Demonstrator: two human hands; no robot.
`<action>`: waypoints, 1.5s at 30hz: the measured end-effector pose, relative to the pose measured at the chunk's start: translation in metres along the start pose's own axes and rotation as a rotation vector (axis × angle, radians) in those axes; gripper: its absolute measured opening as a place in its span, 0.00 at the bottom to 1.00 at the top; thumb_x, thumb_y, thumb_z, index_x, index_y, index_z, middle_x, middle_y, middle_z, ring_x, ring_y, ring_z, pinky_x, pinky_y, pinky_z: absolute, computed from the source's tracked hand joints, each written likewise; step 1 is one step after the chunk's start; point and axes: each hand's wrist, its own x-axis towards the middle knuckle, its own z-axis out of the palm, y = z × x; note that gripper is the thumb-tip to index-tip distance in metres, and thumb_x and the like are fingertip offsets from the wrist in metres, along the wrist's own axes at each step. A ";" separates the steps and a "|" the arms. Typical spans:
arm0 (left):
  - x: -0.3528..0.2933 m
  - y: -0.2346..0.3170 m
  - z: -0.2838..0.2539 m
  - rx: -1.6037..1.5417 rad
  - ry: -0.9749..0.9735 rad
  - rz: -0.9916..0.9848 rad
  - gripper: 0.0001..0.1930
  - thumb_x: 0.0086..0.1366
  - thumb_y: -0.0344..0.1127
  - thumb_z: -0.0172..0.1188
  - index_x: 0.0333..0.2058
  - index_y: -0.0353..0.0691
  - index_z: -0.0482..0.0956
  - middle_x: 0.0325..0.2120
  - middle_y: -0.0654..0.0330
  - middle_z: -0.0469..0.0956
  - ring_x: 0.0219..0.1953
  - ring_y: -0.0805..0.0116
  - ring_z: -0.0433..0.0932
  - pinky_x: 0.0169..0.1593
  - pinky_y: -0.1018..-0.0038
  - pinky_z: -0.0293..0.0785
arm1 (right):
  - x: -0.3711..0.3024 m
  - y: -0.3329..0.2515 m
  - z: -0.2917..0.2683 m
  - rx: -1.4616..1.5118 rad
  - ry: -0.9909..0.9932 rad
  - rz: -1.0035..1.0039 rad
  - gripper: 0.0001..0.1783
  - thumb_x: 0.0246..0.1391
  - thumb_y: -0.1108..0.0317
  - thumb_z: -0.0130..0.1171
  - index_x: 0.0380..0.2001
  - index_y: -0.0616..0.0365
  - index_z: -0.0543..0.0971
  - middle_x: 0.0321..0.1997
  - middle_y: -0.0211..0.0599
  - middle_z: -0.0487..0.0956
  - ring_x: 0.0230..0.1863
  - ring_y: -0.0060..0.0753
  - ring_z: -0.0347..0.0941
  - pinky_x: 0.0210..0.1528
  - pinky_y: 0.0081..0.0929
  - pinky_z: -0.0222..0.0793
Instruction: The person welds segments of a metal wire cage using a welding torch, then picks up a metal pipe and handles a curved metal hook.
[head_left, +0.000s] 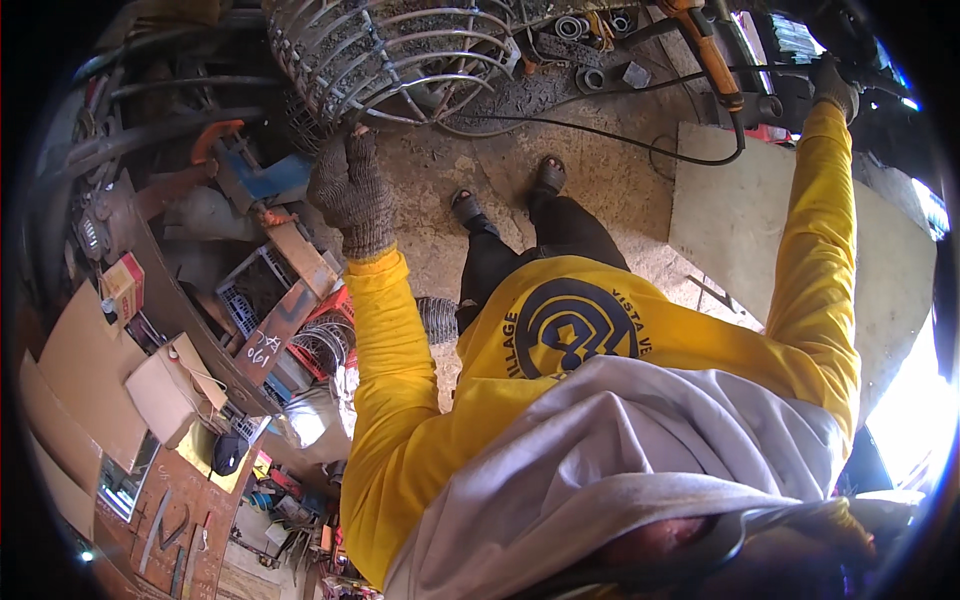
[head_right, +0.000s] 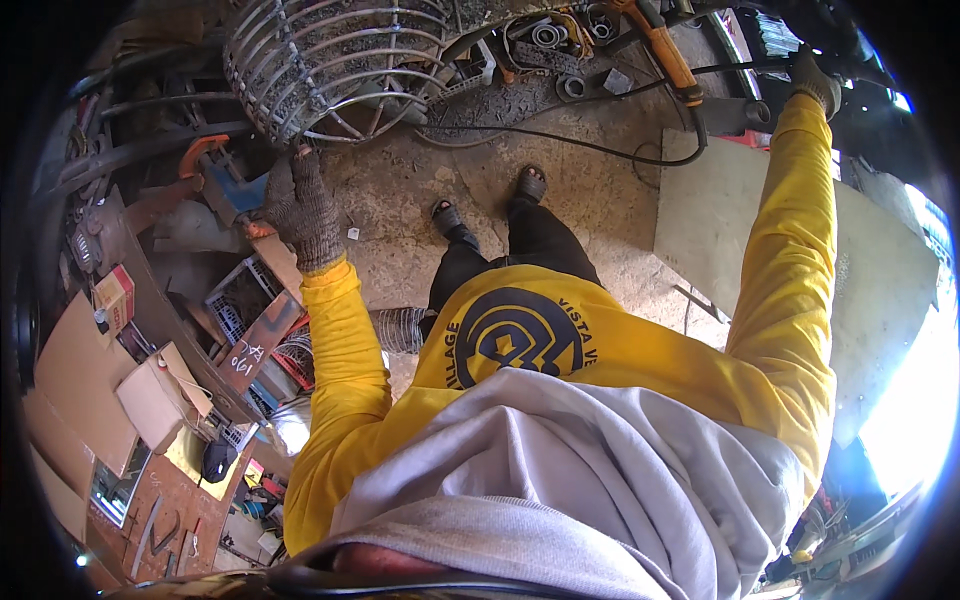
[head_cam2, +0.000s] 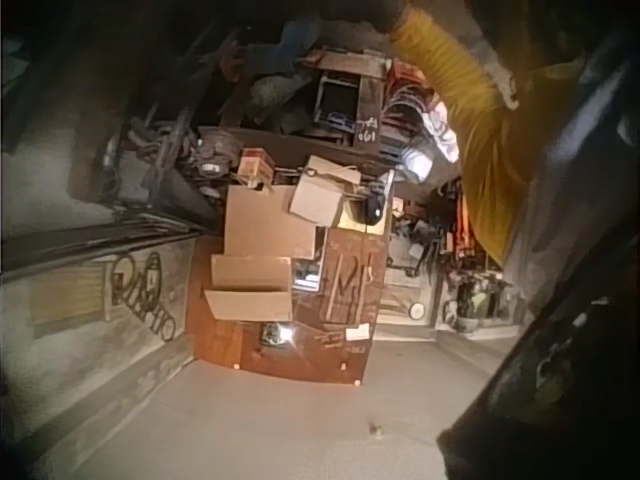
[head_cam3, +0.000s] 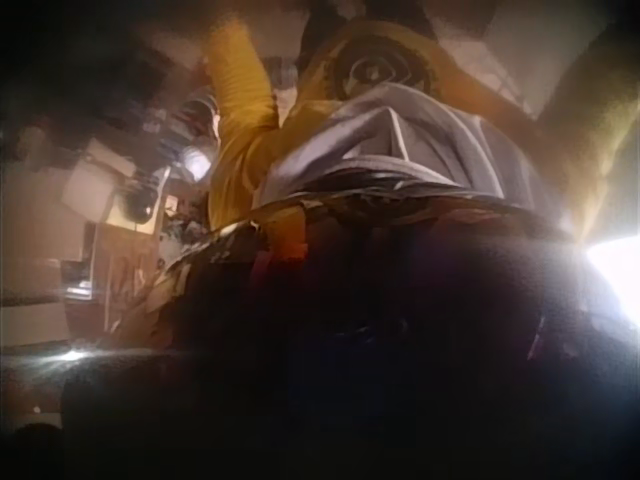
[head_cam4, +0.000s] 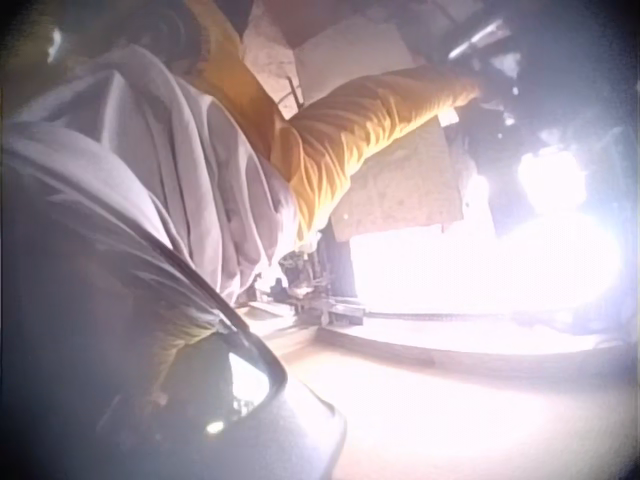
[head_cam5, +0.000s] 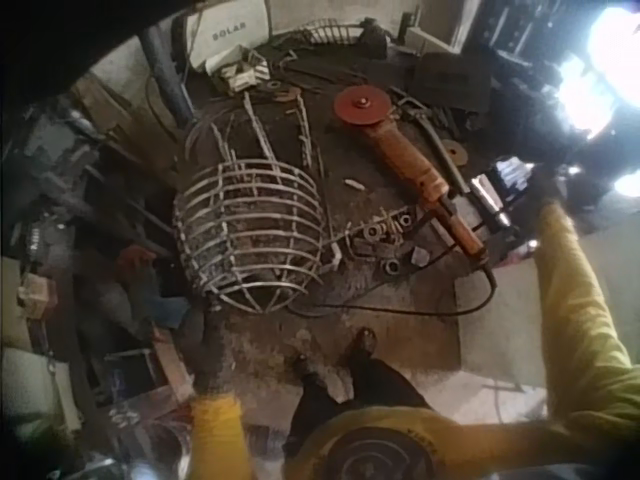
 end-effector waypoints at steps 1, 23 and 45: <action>-0.001 0.000 0.000 -0.021 0.003 -0.028 0.15 0.69 0.40 0.61 0.42 0.31 0.84 0.34 0.54 0.85 0.34 0.64 0.82 0.41 0.68 0.75 | 0.000 -0.002 0.000 0.014 -0.010 -0.007 0.24 0.59 0.53 0.58 0.44 0.66 0.78 0.39 0.47 0.82 0.41 0.42 0.79 0.41 0.33 0.75; 0.002 -0.001 0.007 0.015 0.061 0.078 0.18 0.66 0.46 0.65 0.44 0.38 0.86 0.40 0.53 0.86 0.39 0.58 0.85 0.45 0.67 0.78 | -0.147 -0.032 -0.238 1.443 -0.862 0.415 0.14 0.63 0.62 0.56 0.45 0.61 0.78 0.41 0.39 0.80 0.38 0.33 0.77 0.31 0.30 0.74; 0.006 0.022 -0.001 -0.118 -0.036 0.047 0.15 0.67 0.46 0.62 0.39 0.41 0.87 0.34 0.53 0.85 0.35 0.57 0.83 0.42 0.66 0.77 | -0.318 -0.086 -0.303 1.060 -0.935 0.050 0.28 0.64 0.51 0.57 0.55 0.62 0.67 0.27 0.42 0.76 0.20 0.34 0.74 0.23 0.28 0.75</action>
